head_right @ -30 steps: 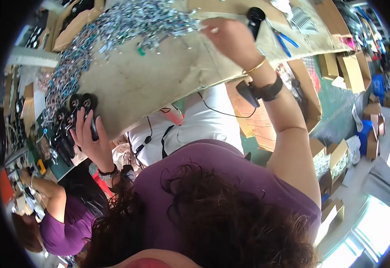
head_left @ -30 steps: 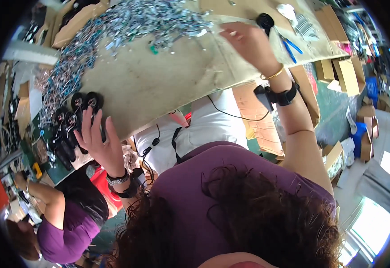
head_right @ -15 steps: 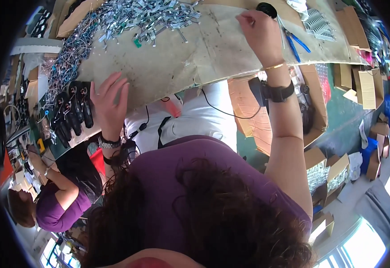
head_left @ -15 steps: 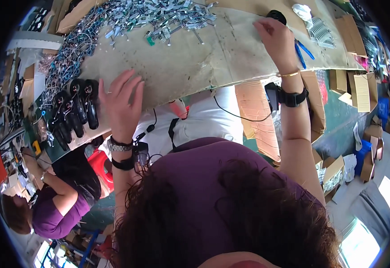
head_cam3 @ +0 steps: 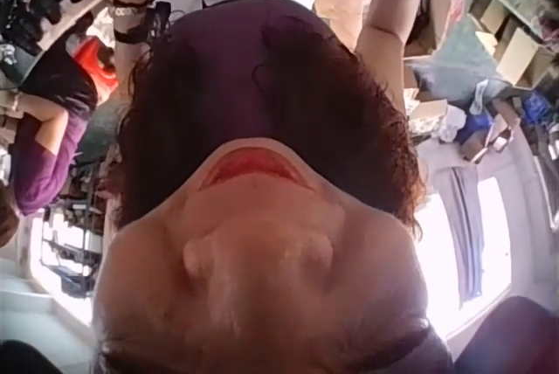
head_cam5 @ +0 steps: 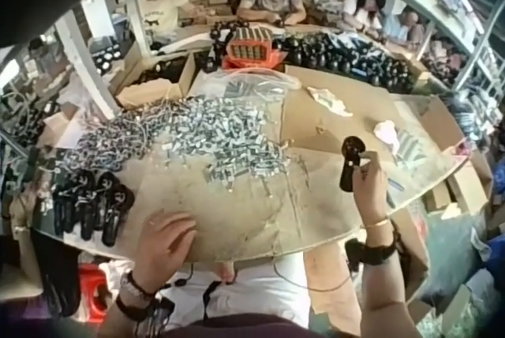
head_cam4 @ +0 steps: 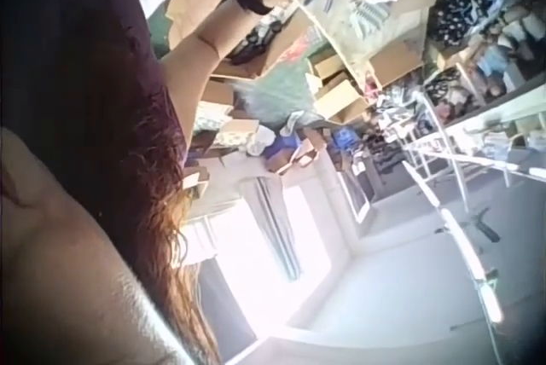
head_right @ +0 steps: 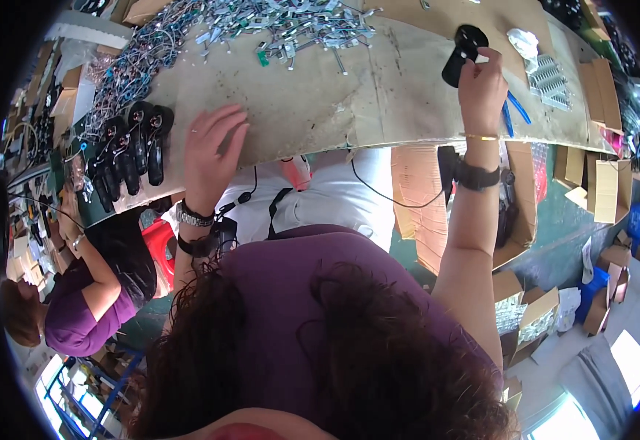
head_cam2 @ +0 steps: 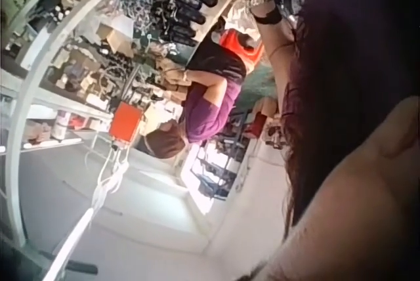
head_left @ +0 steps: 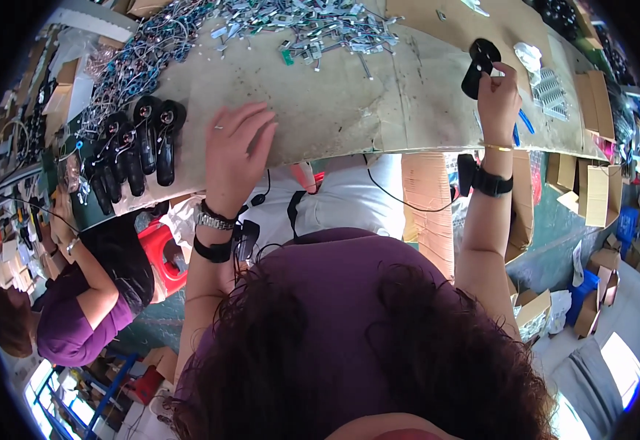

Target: Assembling plastic components onto hair dryer handles at a manufacturing workbench.

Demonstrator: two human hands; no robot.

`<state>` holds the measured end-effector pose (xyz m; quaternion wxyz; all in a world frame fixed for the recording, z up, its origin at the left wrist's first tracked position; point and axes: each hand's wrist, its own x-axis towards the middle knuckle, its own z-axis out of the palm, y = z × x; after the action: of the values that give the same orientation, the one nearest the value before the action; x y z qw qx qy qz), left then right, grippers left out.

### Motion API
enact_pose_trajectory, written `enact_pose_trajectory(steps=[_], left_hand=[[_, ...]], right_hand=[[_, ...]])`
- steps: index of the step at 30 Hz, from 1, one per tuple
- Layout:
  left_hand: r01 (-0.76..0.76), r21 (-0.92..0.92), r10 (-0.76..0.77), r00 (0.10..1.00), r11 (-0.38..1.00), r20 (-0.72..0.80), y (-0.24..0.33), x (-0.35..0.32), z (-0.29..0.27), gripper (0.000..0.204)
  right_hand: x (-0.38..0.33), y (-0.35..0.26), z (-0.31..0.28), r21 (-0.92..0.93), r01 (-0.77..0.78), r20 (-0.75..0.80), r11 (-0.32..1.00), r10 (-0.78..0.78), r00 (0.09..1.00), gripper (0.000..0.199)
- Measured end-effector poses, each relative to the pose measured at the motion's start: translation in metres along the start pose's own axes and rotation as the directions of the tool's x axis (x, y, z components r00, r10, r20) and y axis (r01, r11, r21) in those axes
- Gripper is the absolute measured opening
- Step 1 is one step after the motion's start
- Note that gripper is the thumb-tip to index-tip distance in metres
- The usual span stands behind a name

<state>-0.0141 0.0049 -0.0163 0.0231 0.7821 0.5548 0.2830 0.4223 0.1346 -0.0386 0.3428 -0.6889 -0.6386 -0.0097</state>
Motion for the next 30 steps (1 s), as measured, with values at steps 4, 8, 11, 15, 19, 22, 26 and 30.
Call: enact_pose_trajectory(steps=[4, 8, 11, 15, 19, 22, 26, 30], left_hand=[[0.277, -0.417, -0.282, 0.958, 0.866, 0.050, 0.017, 0.003, 0.001, 0.032], [0.339, -0.759, -0.494, 0.869, 0.555, 0.027, 0.022, 0.013, 0.007, 0.042], [0.344, -0.666, -0.540, 0.835, 0.662, -0.105, -0.001, 0.008, 0.019, 0.043], [0.486, -0.551, -0.579, 0.816, 0.679, 0.006, -0.029, -0.004, 0.014, 0.042], [0.429, -0.547, -0.507, 0.862, 0.718, 0.010, -0.044, -0.006, 0.017, 0.041], [0.391, -0.422, -0.457, 0.887, 0.818, -0.062, -0.041, -0.003, 0.008, 0.039], [0.367, -0.368, -0.450, 0.877, 0.854, -0.171, -0.037, -0.010, -0.001, 0.036], [0.323, -0.416, -0.441, 0.868, 0.850, -0.227, -0.029, -0.010, -0.011, 0.032]], right_hand=[[-0.032, -0.119, 0.004, 0.354, 0.159, 0.117, 0.922, -0.212, 0.970, 0.022], [-0.096, -0.196, 0.028, 0.548, 0.293, 0.268, 0.783, -0.497, 0.825, 0.020], [-0.110, -0.226, 0.044, 0.592, 0.268, 0.366, 0.760, -0.550, 0.751, 0.020], [-0.088, -0.232, 0.068, 0.620, 0.330, 0.341, 0.712, -0.623, 0.704, 0.023], [-0.045, -0.226, 0.095, 0.391, 0.556, 0.219, 0.734, -0.661, 0.718, 0.025], [-0.031, -0.220, 0.111, 0.364, 0.613, 0.322, 0.702, -0.712, 0.624, 0.025], [-0.017, -0.216, 0.117, 0.400, 0.662, 0.309, 0.634, -0.773, 0.554, 0.027], [-0.001, -0.211, 0.105, 0.458, 0.638, 0.213, 0.620, -0.773, 0.598, 0.028]])
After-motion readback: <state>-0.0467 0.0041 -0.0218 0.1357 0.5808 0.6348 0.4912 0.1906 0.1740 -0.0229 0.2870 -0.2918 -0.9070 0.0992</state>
